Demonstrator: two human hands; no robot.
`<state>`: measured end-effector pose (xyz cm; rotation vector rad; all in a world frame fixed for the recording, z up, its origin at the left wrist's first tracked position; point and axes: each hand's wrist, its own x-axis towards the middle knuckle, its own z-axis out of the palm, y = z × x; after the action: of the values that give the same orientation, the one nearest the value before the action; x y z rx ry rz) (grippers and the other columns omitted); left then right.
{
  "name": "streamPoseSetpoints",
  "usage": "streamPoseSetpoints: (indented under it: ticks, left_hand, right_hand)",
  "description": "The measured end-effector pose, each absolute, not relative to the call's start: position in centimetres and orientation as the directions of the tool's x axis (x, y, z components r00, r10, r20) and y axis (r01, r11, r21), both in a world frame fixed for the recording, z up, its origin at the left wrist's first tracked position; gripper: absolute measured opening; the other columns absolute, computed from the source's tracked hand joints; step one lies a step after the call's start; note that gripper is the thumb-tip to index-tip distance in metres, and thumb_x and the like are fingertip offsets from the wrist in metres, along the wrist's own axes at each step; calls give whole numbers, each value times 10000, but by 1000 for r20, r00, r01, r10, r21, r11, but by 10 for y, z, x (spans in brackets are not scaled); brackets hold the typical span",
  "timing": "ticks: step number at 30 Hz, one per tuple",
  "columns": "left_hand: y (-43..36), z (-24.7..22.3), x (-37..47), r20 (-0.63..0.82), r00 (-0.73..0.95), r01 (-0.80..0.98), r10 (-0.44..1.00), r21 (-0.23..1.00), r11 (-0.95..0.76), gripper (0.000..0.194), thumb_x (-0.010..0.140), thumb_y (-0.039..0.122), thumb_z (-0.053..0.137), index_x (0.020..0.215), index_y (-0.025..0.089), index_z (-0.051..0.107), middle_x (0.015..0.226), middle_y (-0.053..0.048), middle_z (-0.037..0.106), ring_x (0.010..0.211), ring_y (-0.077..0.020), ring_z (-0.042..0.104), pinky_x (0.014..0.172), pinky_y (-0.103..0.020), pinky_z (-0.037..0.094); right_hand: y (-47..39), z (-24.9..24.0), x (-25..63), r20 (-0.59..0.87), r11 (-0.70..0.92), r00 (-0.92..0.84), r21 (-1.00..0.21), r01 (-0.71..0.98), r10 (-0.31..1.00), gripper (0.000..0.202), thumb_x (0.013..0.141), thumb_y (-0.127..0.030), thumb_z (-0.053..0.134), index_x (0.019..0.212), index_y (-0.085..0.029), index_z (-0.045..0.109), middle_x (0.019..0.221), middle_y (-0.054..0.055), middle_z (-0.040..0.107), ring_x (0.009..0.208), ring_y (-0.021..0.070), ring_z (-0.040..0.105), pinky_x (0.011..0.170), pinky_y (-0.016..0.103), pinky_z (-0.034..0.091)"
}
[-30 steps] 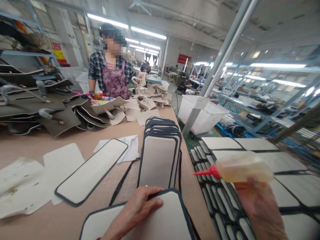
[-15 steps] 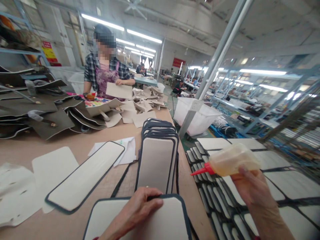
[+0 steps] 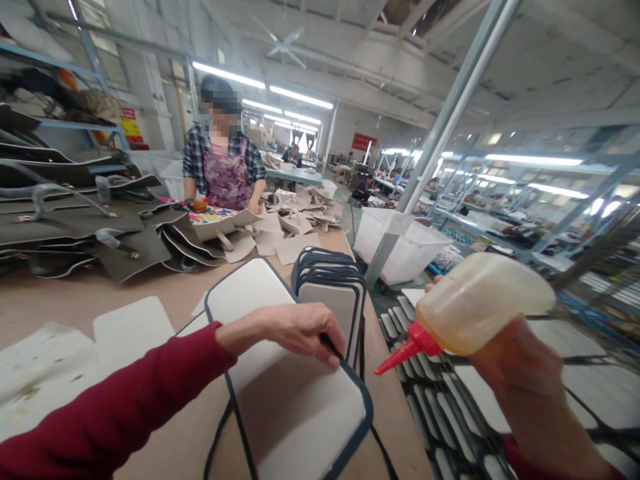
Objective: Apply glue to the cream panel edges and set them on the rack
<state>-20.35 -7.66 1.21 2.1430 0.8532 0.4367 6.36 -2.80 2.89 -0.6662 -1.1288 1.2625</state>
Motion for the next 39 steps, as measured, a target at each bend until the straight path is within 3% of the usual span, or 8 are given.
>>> streamPoseSetpoints:
  ticks: [2,7,20,26,39]
  left_hand:
    - [-73,18,-201,-7,758,415,653,778,-473,121,773,174,619,738,138,729,587,10,602,541,-104,501,527,-165,380]
    - [-67,26,-199,-87,814,400,575,801,-445,61,748,104,657,748,83,714,652,-13,660,596,-99,549,573,-136,413]
    - [-67,35,-198,-167,824,383,541,867,-317,90,734,81,662,774,69,742,717,-37,705,693,-149,603,657,-172,465]
    - [-67,38,-199,-175,815,372,553,889,-267,97,715,62,666,737,100,752,680,-17,697,676,-157,605,654,-189,470]
    - [-67,34,-208,-182,804,398,566,872,-285,108,750,106,650,797,63,737,745,-43,708,712,-152,602,674,-179,471]
  right_hand:
    - [-28,24,60,259,179,-145,-891,-417,955,666,483,-461,847,1092,-278,649,1067,91,675,956,293,637,924,517,463]
    - [-24,12,52,247,130,-217,-887,-443,944,642,500,-500,827,1070,-249,670,1007,85,699,889,280,661,715,392,579]
    - [-12,-6,47,328,84,-460,-876,-475,825,465,700,-431,721,1125,-255,654,1079,65,684,947,260,659,774,379,568]
    - [-17,0,40,337,85,-471,-874,-479,815,434,662,-450,750,1047,-260,690,1014,55,703,863,245,679,731,356,578]
    - [-24,3,45,270,52,-437,-892,-450,858,506,615,-449,776,1083,-291,661,1053,50,692,921,246,661,768,344,555]
